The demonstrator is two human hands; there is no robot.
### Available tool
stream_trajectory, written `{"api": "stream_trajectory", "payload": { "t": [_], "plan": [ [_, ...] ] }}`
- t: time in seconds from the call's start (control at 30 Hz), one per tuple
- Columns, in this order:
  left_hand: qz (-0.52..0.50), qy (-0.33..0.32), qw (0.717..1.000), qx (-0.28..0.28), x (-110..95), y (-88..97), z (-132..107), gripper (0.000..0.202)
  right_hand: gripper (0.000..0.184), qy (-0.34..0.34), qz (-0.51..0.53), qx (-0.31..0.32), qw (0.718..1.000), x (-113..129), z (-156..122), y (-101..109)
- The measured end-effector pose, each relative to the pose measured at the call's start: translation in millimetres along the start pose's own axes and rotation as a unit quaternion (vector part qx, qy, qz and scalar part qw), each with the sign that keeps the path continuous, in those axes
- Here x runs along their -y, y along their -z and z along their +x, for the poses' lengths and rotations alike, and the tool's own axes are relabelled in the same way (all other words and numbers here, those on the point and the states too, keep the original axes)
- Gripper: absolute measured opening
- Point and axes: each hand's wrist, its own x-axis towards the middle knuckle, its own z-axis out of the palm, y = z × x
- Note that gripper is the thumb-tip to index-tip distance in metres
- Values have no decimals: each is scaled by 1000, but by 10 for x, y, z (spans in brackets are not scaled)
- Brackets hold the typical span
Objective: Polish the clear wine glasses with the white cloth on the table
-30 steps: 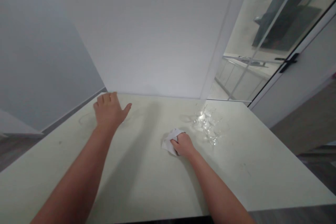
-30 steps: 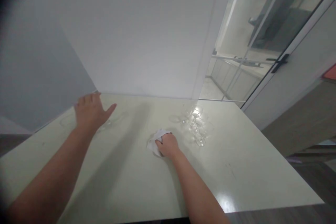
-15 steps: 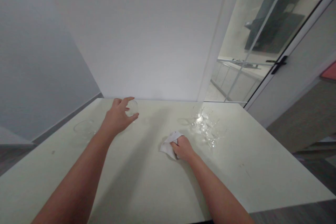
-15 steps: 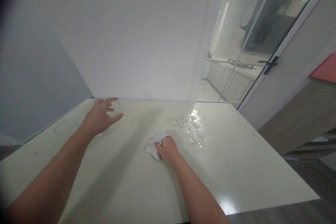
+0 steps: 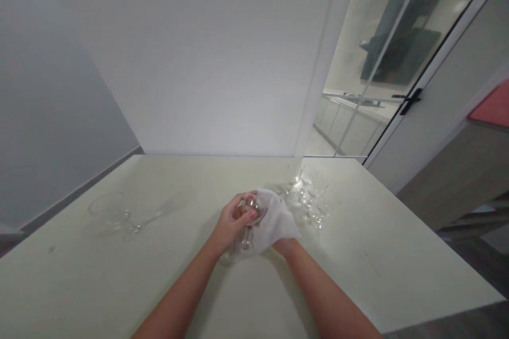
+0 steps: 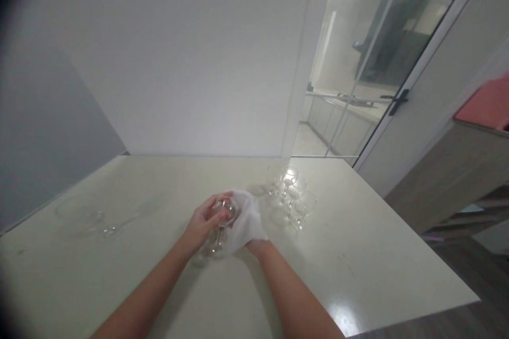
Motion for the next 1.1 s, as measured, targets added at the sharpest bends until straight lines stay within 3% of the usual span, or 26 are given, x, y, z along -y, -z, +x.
{"api": "stream_trajectory", "payload": {
  "t": [0.1, 0.2, 0.27, 0.37, 0.47, 0.6, 0.8, 1.0, 1.1],
  "plan": [
    [13, -46, 999, -15, 86, -137, -75, 58, 55, 4, 47, 43, 998, -32, -133, 31],
    [88, -92, 992, -15, 136, -201, -138, 43, 57, 23, 142, 45, 989, -35, -266, 100],
    [165, -115, 979, -17, 158, -212, -165, 44, 56, 31, 169, 24, 985, -15, -309, 129],
    [296, -172, 938, -48, 191, -191, -175, 50, 52, 30, 159, -28, 986, 15, -318, 138],
    [373, -187, 906, -64, 231, -145, -161, 50, 52, 8, 138, -82, 987, 6, -315, 122],
    [334, -182, 923, -62, 256, -133, -161, 46, 50, -21, 95, -112, 989, -48, -319, 112],
    [278, -223, 923, -145, 206, -221, -219, 38, 45, -20, 58, -167, 984, -90, -299, 157],
    [254, -203, 944, -61, 253, -168, -239, 49, 53, -20, 123, -73, 989, 17, -322, 187],
    [248, -222, 942, -31, 277, -155, -241, 54, 58, -4, 117, -70, 991, 63, -330, 208]
  ]
}}
